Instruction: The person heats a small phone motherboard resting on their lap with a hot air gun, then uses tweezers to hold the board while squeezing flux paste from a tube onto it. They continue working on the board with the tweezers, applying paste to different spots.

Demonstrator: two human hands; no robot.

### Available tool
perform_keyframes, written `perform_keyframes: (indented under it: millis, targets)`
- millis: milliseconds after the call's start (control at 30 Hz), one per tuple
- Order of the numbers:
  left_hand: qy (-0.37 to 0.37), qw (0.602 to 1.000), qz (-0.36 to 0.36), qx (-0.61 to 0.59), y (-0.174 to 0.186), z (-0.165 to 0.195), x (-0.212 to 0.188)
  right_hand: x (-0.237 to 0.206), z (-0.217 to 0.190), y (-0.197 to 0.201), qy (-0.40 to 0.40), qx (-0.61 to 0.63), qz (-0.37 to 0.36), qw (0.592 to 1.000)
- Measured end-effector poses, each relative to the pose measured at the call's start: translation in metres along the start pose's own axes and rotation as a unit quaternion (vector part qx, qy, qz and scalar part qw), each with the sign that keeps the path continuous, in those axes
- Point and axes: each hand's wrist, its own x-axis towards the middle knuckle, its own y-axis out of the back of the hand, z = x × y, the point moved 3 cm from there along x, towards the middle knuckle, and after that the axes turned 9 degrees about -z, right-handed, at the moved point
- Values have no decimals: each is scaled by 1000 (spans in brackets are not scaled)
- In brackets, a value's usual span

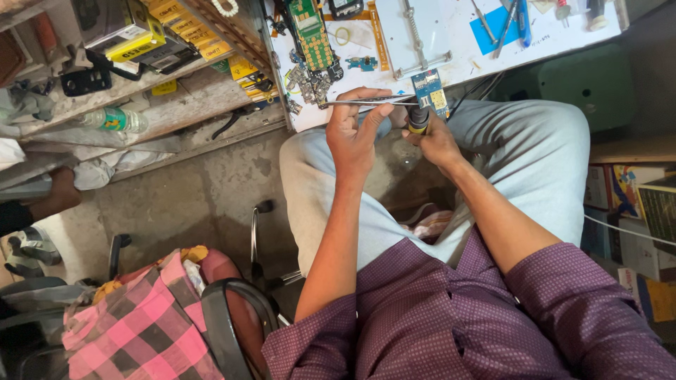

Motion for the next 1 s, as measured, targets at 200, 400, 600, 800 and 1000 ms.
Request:
perform_keyframes:
  millis: [200, 400, 600, 800, 1000]
  targets:
    - [2, 1000, -1, -15, 0, 0, 1, 0, 1, 1, -5, -5, 0, 1000]
    - [11, 999, 2, -40, 0, -1, 0, 1, 2, -1, 4, 3, -4, 1000]
    - [-3, 1000, -5, -9, 0, 0, 1, 1, 1, 0, -7, -3, 0, 1000]
    - [-2, 1000, -3, -12, 0, 1, 0, 0, 1, -1, 13, -3, -1, 1000]
    - [-3, 1000, -8, -18, -1, 2, 0, -1, 2, 0, 11, -7, -3, 1000]
